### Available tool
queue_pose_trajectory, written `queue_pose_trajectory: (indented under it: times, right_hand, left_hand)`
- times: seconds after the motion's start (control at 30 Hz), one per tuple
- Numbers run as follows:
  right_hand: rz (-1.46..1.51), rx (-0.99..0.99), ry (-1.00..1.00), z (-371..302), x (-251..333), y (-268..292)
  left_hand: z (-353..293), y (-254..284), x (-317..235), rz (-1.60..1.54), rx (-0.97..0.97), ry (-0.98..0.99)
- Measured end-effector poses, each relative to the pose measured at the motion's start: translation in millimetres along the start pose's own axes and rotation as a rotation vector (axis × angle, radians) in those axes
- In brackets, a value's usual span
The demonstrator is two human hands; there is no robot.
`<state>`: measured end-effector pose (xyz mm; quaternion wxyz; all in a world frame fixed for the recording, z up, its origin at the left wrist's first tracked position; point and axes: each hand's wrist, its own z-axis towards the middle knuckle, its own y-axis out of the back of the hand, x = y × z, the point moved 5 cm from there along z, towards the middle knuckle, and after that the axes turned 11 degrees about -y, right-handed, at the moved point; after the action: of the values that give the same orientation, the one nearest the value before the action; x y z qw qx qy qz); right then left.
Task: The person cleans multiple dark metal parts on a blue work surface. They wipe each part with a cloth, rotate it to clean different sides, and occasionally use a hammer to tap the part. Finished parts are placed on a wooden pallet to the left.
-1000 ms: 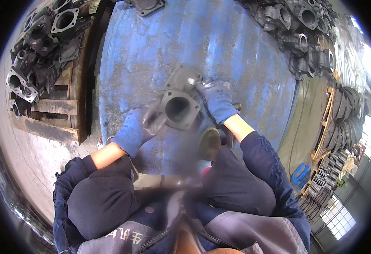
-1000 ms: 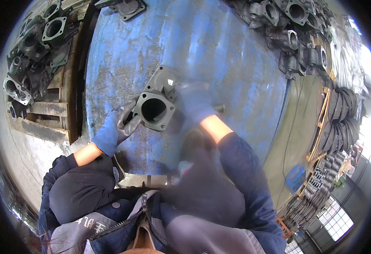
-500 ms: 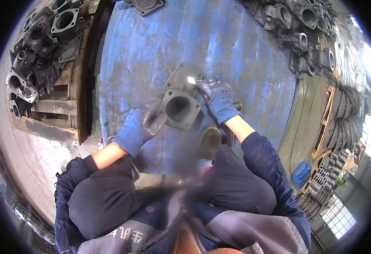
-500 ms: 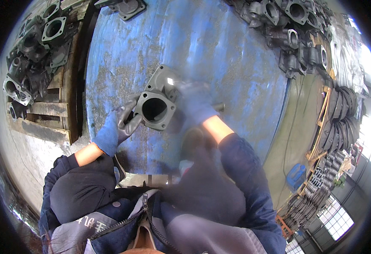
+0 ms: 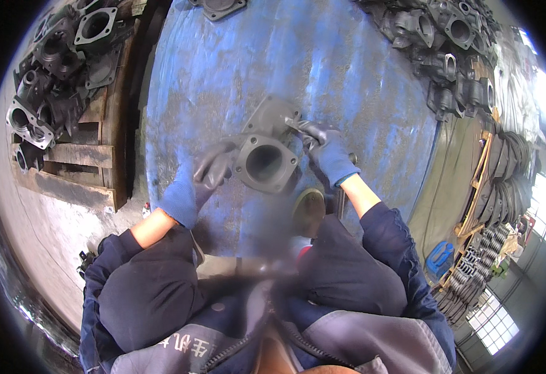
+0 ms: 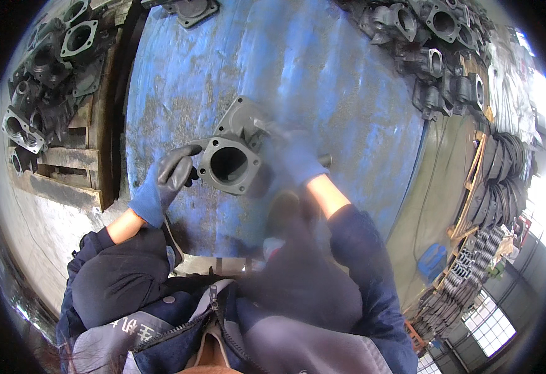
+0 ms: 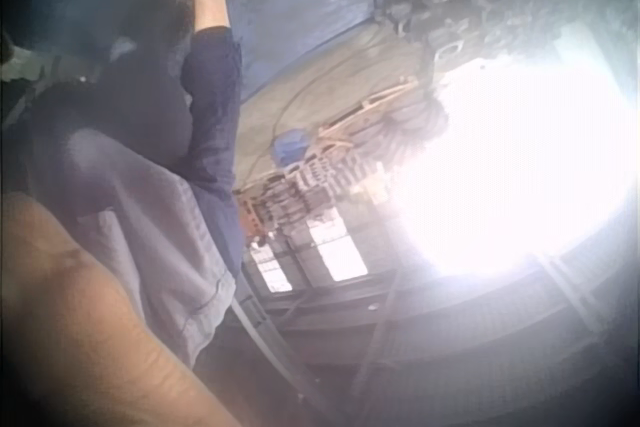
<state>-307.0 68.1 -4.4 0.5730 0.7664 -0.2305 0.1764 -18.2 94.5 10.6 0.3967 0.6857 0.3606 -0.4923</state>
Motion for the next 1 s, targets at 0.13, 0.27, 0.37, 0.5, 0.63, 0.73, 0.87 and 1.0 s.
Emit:
queue_pose_trajectory:
  times: [0.13,0.27,0.37,0.5,0.63,0.73,0.87,1.0]
  right_hand:
    - [0.294,-0.022,-0.119,-0.8,-22.1,-18.9]
    - [0.114,0.043,-0.029,-2.4,-13.8,-31.3]
    - [-0.107,0.157,-0.126,-3.6,-11.7,-38.5]
    - [0.296,0.21,-0.262,-4.7,-14.4,-40.9]
    - [0.401,0.008,-0.148,-6.6,-15.5,-36.0]
    - [0.191,0.063,-0.223,-8.0,-20.3,-44.3]
    - [0.11,0.046,-0.004,-7.4,-11.3,-45.5]
    - [0.517,0.124,-0.055,-4.5,-21.8,-40.1]
  left_hand:
    - [0.1,4.1,4.7,0.048,-0.062,0.006]
    - [1.7,3.6,4.7,0.03,-0.04,0.065]
    - [5.8,5.0,6.2,0.002,-0.032,0.068]
    - [8.2,7.9,12.2,0.111,-0.013,0.029]
    - [3.6,7.3,17.6,0.051,-0.041,0.057]
    - [3.8,12.9,18.1,0.205,-0.083,0.158]
    - [15.3,23.3,1.1,0.179,-0.157,-0.034]
    - [22.1,29.5,1.5,0.174,-0.187,-0.018]
